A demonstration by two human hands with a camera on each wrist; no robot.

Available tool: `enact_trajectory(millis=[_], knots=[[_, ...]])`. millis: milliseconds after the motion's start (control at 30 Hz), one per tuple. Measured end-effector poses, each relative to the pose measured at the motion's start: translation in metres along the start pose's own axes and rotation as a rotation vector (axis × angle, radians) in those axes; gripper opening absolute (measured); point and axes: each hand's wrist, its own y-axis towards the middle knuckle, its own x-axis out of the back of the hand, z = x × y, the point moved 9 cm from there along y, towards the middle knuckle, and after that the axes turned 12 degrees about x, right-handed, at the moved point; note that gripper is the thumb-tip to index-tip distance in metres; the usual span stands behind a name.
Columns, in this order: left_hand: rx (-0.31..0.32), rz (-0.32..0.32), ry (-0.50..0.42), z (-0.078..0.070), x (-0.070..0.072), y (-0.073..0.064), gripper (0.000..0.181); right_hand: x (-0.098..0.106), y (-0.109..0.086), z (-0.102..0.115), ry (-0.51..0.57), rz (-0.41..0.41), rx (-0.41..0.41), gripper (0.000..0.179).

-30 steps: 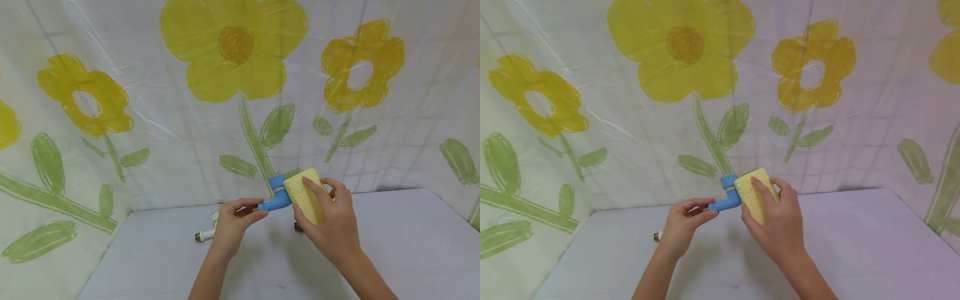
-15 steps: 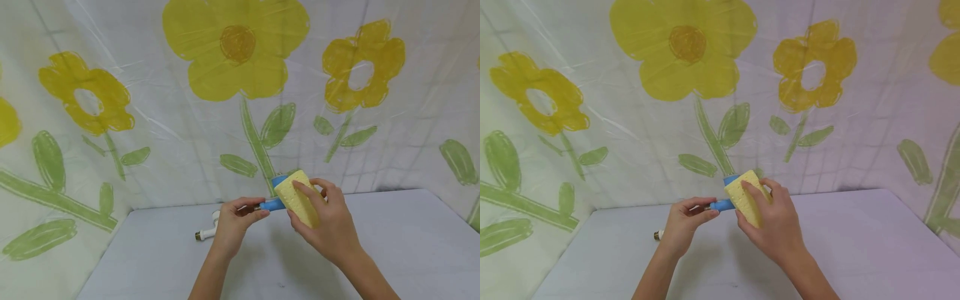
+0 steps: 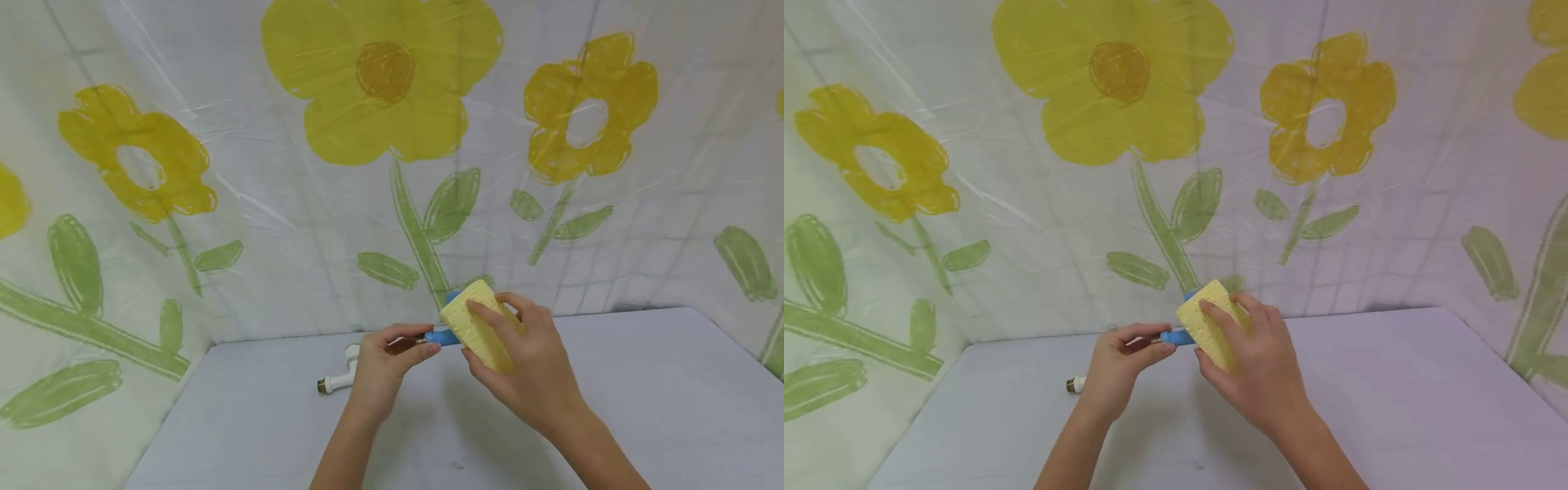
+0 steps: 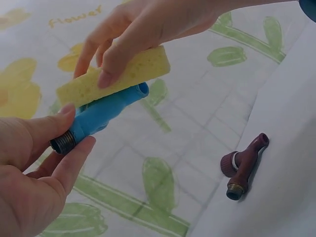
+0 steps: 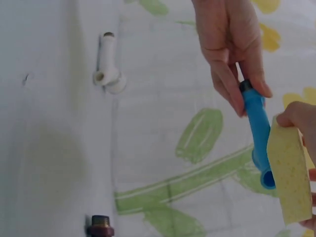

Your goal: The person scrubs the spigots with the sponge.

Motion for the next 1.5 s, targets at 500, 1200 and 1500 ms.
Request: enact_trajectory(millis=[500,1200,1500], knots=[[0.004,-0.037,-0.089,-0.004,0.011,-0.002,0.028,-0.006,0.000,0.014,-0.011,0.025,0.073,0.065],[0.000,0.051,-0.080,-0.010,0.010,-0.003,0.030,-0.011,0.002,0.027,0.101,0.105,0.180,0.074],[-0.002,0.066,-0.064,-0.009,0.006,-0.003,0.029,-0.009,0.002,0.022,0.140,0.136,0.180,0.076]])
